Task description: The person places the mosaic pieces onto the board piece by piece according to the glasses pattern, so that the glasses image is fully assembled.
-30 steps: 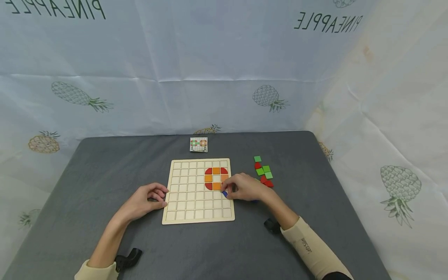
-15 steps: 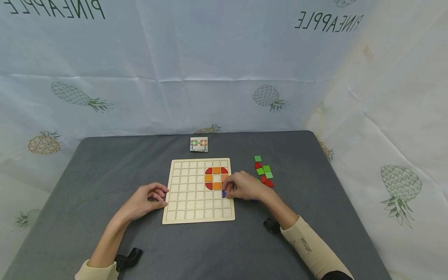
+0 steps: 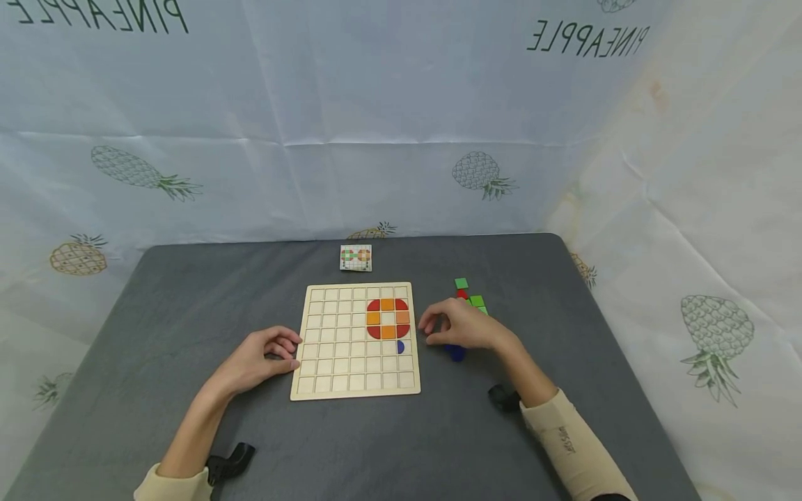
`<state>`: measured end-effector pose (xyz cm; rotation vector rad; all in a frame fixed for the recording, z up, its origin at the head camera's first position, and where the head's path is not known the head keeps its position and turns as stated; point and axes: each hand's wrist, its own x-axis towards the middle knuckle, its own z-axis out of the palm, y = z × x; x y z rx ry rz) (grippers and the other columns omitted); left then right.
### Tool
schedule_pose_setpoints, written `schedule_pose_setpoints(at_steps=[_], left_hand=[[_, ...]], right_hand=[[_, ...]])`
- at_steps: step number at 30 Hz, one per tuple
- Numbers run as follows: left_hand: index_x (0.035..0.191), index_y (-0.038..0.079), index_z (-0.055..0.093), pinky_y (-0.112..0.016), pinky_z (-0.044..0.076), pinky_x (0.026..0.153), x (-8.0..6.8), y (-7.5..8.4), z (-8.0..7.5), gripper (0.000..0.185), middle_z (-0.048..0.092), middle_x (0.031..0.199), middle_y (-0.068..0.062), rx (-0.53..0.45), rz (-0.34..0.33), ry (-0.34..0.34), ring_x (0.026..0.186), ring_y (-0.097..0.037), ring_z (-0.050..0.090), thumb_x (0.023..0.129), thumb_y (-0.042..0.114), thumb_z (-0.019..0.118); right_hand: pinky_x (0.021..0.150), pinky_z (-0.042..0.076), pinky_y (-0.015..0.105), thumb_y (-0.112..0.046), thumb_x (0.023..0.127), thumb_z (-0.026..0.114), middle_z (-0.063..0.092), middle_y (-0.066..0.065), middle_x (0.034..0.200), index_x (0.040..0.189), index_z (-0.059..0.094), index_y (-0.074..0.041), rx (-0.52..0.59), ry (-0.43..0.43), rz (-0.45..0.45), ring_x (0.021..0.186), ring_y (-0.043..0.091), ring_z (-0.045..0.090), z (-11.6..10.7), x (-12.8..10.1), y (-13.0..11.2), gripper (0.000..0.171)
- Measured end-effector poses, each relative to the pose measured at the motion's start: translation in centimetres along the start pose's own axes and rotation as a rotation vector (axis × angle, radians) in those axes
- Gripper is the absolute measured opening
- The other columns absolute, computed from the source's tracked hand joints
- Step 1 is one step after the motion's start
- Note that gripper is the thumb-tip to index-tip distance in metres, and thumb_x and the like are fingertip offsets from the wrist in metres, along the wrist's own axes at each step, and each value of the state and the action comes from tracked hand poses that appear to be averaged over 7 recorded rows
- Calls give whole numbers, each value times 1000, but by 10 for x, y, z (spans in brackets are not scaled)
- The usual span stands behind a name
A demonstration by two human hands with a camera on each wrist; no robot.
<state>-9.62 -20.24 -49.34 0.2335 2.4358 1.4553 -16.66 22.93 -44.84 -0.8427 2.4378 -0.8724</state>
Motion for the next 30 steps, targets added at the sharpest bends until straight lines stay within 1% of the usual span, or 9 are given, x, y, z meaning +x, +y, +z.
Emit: schedule_pose_setpoints(at_steps=[3,7,10,16,19,24,28,30], left_hand=[[125,-2,69,-24,55,80,0,0,0,39,69,111,-15,-1,0,0,92,-16,66,91,7,86],[125,-2,69,-24,55,80,0,0,0,39,69,110,-15,0,2,-1,92,-16,67,91,8,86],[125,-1,69,-24,55,80,0,0,0,39,69,110,-15,0,5,-3,92,-16,66,91,8,86],[125,-1,69,-24,55,80,-1,0,0,39,69,110,-15,-7,1,-3,92,-16,67,91,8,86],[125,-1,69,-24,55,80,-1,1,0,39,69,110,-14,-7,-2,-2,92,-16,67,91,8,87],[125,-1,69,-24,55,79,0,1,0,40,69,110,-14,-9,-4,-1,92,-17,67,91,8,87],[125,-1,69,-24,55,79,-1,1,0,40,69,110,-14,-9,-7,-2,92,-17,67,91,8,87],[125,-1,69,-24,55,79,-1,1,-1,39,69,110,-14,-10,-9,-3,92,-17,67,91,8,87]], right_hand=[[77,60,27,-17,96,83,79,4,109,119,79,-8,18,-14,9,79,6,69,-5,-5,7,25],[70,58,25,-16,94,85,80,8,112,120,79,-7,34,-28,48,75,7,68,-8,-10,15,28],[66,57,25,-15,92,87,79,7,112,119,80,-8,34,-29,78,73,9,67,-8,-12,20,29],[67,55,24,-19,89,90,78,0,103,114,80,-11,3,-11,117,76,8,64,-5,-11,25,27],[66,55,25,-20,90,90,78,2,101,113,80,-10,-1,8,110,76,8,64,-5,-11,27,27],[63,53,24,-21,94,87,78,4,100,112,80,-8,-15,44,88,70,7,62,-7,-12,32,24],[60,50,25,-23,96,85,77,1,93,112,81,-10,-11,55,89,64,6,60,-10,-11,36,21],[57,49,25,-22,96,85,77,1,87,113,81,-10,9,47,94,60,5,57,-13,-11,38,21]])
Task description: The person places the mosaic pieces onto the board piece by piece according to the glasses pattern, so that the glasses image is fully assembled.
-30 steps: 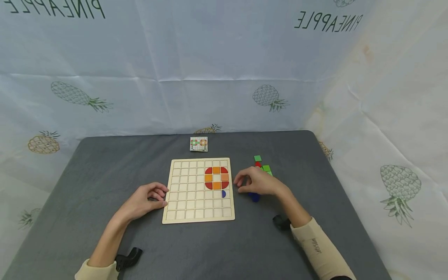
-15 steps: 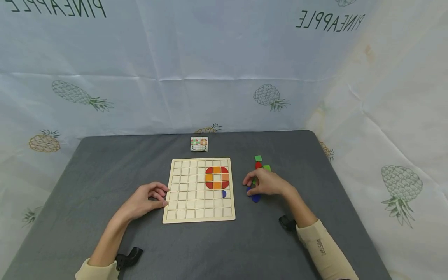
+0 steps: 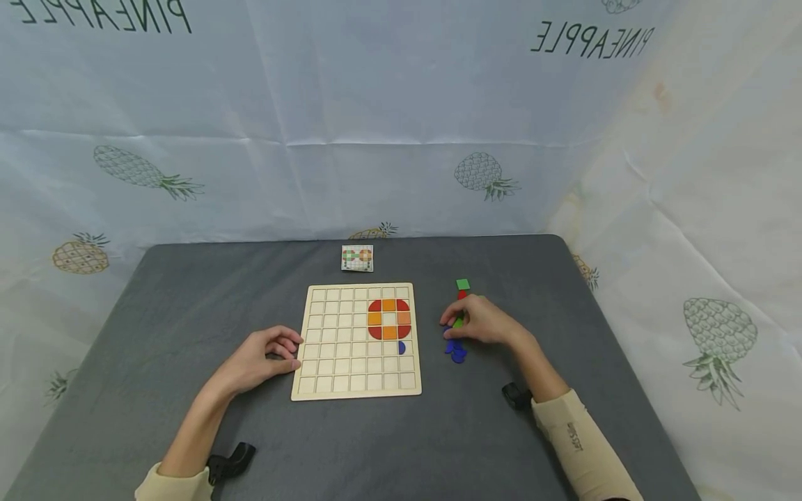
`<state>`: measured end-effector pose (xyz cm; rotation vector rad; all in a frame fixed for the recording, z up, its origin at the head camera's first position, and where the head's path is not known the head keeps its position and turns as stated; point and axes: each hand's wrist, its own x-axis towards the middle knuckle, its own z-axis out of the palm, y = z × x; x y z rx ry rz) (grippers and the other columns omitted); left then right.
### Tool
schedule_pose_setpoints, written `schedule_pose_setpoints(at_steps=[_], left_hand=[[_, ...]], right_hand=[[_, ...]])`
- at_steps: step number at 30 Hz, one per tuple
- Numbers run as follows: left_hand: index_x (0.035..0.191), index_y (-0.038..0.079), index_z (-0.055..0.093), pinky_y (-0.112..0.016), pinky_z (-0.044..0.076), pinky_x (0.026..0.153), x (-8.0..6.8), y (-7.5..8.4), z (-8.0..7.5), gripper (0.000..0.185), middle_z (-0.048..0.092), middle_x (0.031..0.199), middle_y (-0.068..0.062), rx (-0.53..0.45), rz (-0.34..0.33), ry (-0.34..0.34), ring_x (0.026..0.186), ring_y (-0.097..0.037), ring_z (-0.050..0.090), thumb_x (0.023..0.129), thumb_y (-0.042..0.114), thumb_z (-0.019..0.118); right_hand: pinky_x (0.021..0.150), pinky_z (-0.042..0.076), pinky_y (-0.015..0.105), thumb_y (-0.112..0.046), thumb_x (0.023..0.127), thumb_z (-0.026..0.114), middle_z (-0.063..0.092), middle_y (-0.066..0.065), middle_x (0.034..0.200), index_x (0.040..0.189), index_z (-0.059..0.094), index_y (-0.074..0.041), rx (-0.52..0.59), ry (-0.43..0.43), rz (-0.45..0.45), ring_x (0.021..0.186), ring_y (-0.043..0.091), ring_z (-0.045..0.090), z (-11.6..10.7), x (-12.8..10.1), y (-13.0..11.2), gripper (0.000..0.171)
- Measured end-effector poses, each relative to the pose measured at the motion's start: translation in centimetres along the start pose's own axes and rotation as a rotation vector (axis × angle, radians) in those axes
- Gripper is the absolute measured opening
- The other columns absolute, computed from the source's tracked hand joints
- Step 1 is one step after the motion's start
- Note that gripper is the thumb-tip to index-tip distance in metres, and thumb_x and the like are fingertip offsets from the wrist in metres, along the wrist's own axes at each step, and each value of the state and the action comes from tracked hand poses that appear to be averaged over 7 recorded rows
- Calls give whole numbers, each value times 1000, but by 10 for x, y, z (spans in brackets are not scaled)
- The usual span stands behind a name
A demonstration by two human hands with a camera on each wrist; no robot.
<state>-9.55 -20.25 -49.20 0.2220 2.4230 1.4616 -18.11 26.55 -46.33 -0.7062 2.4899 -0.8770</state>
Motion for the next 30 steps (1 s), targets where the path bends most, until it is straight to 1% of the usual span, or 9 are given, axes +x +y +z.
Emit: schedule_pose_setpoints(at_steps=[5,7,12,16,21,25,30], left_hand=[[125,-1,69,-24,55,79,0,0,0,39,69,110,-14,4,3,2,92,-17,67,91,8,87],[125,-1,69,-24,55,79,0,0,0,39,69,110,-14,5,4,4,92,-17,66,91,8,87],[125,-1,69,-24,55,79,0,0,0,39,69,110,-14,5,9,4,91,-16,66,91,8,87],[125,-1,69,-24,55,80,0,-1,0,40,69,110,-14,1,15,2,91,-16,66,91,8,87],[125,-1,69,-24,55,79,0,-1,0,40,69,110,-14,-1,14,4,91,-16,66,90,8,87],[125,-1,69,-25,55,79,0,-1,1,40,69,109,-14,5,10,6,91,-16,66,90,8,88],[125,0,69,-24,55,79,0,-1,1,40,69,109,-14,7,9,7,91,-16,66,90,8,87]], right_hand=[[53,42,23,-16,95,85,74,8,77,117,81,-5,56,-46,-5,54,3,51,-6,0,6,25],[53,41,23,-14,94,85,73,11,78,117,81,-4,72,-60,-14,55,3,50,-7,1,8,26],[54,45,24,-14,93,87,76,10,92,113,82,-5,74,-73,-35,58,5,57,-9,4,12,23],[54,48,23,-15,92,88,76,7,95,107,84,-10,65,-77,-30,59,7,60,-10,5,12,16],[56,48,23,-17,93,87,75,2,96,105,83,-16,15,-79,-33,60,5,58,-9,5,10,13],[58,49,24,-19,95,85,72,0,95,106,82,-16,-29,-78,-55,62,4,57,-8,4,8,12],[60,49,24,-20,98,82,72,-1,94,109,80,-15,-44,-65,-63,62,4,56,-6,3,1,12]])
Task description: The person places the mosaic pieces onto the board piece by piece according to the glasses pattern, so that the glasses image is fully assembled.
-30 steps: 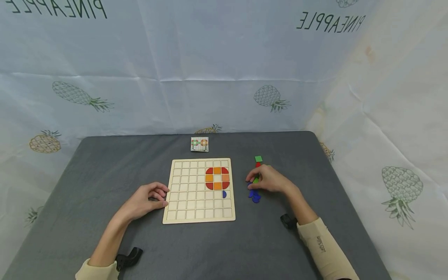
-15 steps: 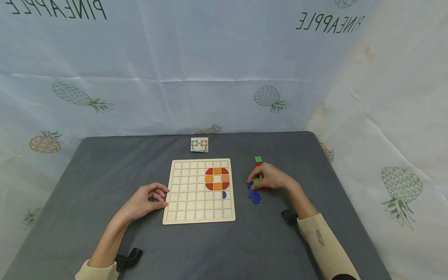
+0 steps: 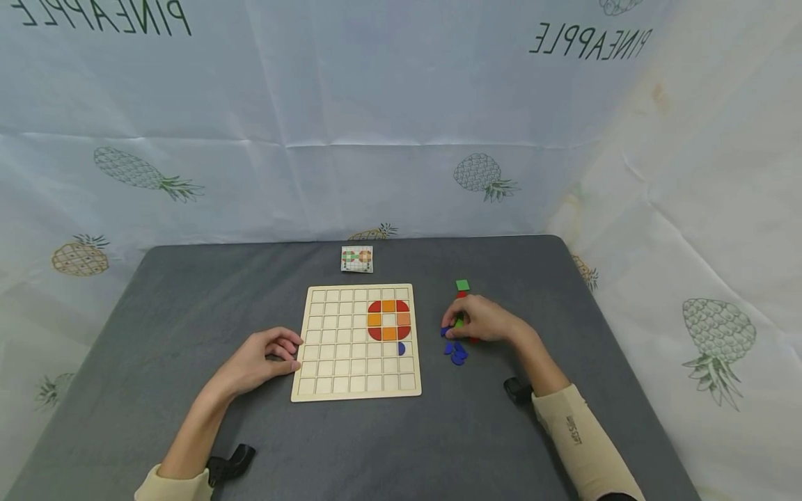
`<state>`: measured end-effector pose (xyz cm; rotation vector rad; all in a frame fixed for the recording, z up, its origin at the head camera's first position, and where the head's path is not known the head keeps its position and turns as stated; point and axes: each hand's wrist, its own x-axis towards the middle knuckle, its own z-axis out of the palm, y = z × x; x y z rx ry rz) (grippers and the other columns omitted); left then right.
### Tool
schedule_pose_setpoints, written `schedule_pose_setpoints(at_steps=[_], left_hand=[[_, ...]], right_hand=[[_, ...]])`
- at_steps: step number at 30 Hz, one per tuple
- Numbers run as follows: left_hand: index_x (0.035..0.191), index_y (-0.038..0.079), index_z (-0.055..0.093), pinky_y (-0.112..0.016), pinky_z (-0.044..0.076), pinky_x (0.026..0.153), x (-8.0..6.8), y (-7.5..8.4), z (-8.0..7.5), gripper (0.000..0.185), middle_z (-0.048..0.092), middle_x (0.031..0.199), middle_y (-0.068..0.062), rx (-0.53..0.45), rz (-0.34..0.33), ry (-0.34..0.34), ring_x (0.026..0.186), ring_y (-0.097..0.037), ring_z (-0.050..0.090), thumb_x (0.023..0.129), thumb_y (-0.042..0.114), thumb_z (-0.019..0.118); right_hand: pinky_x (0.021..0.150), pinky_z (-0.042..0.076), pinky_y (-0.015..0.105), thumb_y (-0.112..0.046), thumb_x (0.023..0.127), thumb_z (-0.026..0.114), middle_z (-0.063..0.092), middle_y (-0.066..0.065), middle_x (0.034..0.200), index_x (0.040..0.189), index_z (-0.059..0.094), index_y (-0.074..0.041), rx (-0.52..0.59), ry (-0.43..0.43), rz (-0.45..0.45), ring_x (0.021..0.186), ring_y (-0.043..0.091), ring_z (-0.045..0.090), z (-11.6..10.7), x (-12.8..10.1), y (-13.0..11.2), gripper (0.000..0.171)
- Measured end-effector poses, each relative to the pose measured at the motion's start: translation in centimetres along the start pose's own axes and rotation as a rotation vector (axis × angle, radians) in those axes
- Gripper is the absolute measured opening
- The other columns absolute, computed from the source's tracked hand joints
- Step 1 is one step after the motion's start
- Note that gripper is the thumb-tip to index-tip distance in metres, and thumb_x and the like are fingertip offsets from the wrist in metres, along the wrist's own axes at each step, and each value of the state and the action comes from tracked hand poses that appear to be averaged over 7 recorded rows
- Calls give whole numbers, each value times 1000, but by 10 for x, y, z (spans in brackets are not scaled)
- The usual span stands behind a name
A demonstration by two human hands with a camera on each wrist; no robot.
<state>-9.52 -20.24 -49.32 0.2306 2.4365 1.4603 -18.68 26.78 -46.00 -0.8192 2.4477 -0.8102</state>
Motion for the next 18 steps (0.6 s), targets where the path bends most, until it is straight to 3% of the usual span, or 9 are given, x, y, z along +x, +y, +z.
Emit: schedule_pose_setpoints(at_steps=[5,12,18], left_hand=[[125,-1,69,-24,54,79,0,0,0,40,69,110,-14,-3,-1,0,91,-16,66,91,8,87],[125,-1,69,-24,55,79,-1,0,1,39,69,110,-14,-4,0,0,92,-16,66,91,8,87],[125,-1,69,-24,55,79,-1,0,1,39,69,110,-14,-4,6,0,91,-16,66,92,8,86]], right_hand=[[58,50,24,-23,98,82,76,-1,98,111,80,-16,-3,38,-38,61,3,57,3,1,-13,14],[70,56,25,-26,98,83,78,-2,105,113,79,-17,19,105,-70,75,4,64,16,4,-32,18],[68,55,25,-24,99,81,77,0,104,114,77,-16,65,120,-82,72,4,62,29,5,-42,17]])
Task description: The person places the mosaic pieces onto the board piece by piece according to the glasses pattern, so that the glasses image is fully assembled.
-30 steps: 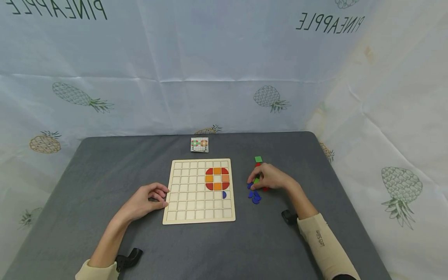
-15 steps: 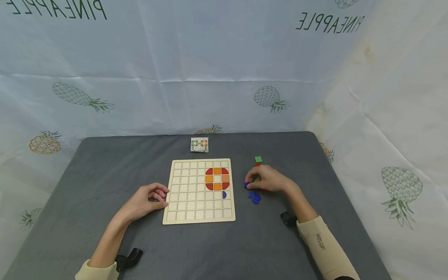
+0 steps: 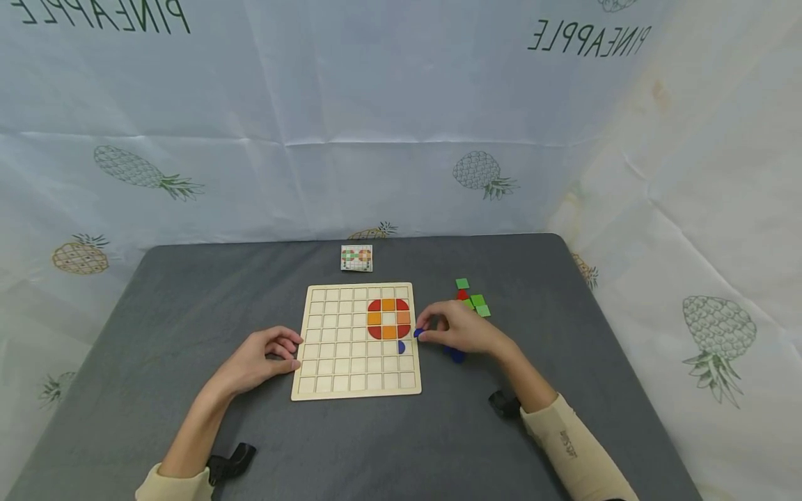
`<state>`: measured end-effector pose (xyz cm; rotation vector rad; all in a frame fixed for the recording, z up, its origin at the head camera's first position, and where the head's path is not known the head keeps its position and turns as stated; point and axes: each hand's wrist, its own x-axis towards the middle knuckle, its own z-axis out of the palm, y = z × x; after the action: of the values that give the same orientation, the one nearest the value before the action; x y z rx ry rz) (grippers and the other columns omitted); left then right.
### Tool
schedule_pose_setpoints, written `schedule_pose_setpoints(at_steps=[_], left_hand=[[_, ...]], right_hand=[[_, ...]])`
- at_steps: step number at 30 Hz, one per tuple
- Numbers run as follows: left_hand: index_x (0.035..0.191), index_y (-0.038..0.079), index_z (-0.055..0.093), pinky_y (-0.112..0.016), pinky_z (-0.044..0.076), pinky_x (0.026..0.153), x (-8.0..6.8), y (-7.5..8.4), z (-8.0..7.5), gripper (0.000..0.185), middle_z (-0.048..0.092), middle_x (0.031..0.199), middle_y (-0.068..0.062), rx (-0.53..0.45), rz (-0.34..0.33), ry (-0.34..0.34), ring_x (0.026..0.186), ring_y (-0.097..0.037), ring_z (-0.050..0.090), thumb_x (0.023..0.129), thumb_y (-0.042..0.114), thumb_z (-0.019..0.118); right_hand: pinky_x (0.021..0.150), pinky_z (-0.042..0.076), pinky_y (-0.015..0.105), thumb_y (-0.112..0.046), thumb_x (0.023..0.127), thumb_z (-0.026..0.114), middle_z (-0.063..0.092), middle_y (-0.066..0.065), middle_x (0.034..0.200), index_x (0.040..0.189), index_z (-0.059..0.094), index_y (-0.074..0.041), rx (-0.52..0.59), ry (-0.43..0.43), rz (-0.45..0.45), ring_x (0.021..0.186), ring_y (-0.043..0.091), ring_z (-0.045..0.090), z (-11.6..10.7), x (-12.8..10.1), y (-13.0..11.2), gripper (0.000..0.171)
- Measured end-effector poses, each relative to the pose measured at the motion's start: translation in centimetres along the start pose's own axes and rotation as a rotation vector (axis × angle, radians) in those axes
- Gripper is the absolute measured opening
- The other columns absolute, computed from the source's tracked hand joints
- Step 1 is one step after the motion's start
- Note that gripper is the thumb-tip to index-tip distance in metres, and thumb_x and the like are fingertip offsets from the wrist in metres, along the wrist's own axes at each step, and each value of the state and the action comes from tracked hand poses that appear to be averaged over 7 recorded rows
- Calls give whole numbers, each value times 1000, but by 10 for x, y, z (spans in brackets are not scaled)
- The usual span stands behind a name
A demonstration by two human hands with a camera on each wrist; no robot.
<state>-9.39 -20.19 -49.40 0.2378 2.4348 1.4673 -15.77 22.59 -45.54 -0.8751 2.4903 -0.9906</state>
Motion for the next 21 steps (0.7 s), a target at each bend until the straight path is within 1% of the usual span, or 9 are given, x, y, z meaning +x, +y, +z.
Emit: schedule_pose_setpoints(at_steps=[4,7,9,12,15,21], left_hand=[[125,-1,69,-24,55,79,0,0,-1,39,69,109,-15,0,8,1,91,-15,66,92,8,86],[125,-1,69,-24,55,79,1,0,-1,39,69,110,-14,3,9,1,91,-15,66,92,8,86],[125,-1,69,-24,55,79,1,-1,-1,39,69,110,-14,3,10,2,91,-15,66,92,9,87],[125,-1,69,-24,55,80,1,-1,-1,39,69,110,-14,3,12,3,91,-15,67,92,9,87],[125,-1,69,-25,55,80,1,-1,-2,39,70,111,-14,3,14,2,91,-15,67,91,9,87],[125,-1,69,-24,55,80,1,0,-1,40,69,110,-14,0,11,3,91,-15,67,91,9,87]], right_hand=[[65,53,24,-24,99,82,77,-1,102,113,77,-18,21,-6,1,69,4,60,8,0,-5,16],[64,51,22,-23,98,83,77,-2,99,113,78,-17,9,-18,2,66,4,58,15,1,-9,17],[64,51,22,-23,98,83,77,-4,99,112,78,-17,-15,-32,5,66,2,57,18,1,-12,16],[66,54,21,-25,98,83,78,-6,99,110,79,-17,-56,-56,7,67,-1,59,24,2,-16,15],[67,54,21,-25,97,84,77,-8,96,107,79,-18,-104,-69,13,68,-3,59,30,3,-21,13],[65,50,19,-22,95,85,69,-11,85,100,77,-17,-216,-40,42,66,-2,52,39,3,-30,12]])
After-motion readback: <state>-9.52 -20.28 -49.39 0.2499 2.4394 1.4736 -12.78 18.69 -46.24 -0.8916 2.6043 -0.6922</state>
